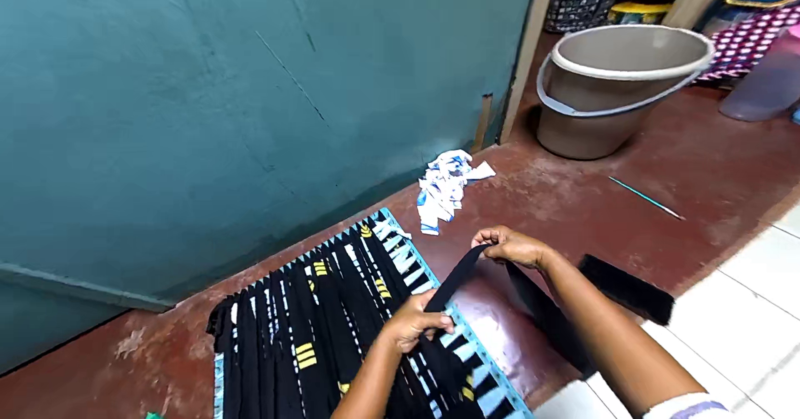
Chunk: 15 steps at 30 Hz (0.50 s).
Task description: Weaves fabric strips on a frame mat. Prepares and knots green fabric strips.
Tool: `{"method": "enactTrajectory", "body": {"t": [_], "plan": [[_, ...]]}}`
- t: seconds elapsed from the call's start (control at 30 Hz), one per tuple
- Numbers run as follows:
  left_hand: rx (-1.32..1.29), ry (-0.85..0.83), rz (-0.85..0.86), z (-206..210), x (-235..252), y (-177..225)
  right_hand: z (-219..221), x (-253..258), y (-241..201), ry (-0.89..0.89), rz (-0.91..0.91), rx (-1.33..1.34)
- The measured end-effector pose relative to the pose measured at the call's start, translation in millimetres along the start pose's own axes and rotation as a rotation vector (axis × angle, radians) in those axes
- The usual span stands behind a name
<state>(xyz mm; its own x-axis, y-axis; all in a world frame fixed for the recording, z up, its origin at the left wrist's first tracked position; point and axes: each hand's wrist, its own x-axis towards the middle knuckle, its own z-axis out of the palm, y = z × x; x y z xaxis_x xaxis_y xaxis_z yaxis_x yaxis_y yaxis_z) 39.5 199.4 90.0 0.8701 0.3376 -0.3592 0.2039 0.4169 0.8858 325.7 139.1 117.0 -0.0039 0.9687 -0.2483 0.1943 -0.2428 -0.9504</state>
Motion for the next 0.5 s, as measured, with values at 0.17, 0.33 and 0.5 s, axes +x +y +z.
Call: {"method": "enactTrajectory", "body": {"t": [0.17,0.33,0.5], "plan": [[-0.171,0.21,0.144,-8.9,42.4,38.5,20.2,65.0,-44.6,0.092,-0.093,0.025],[-0.1,0.455,0.121,-58.7,49.0,100.2,23.3,99.7,-31.0,0.065,-0.04,0.149],[0.003,0.551,0.104,-118.4,67.6,118.2,43.1,99.7,18.7,0.171,-0.016,0.303]]}}
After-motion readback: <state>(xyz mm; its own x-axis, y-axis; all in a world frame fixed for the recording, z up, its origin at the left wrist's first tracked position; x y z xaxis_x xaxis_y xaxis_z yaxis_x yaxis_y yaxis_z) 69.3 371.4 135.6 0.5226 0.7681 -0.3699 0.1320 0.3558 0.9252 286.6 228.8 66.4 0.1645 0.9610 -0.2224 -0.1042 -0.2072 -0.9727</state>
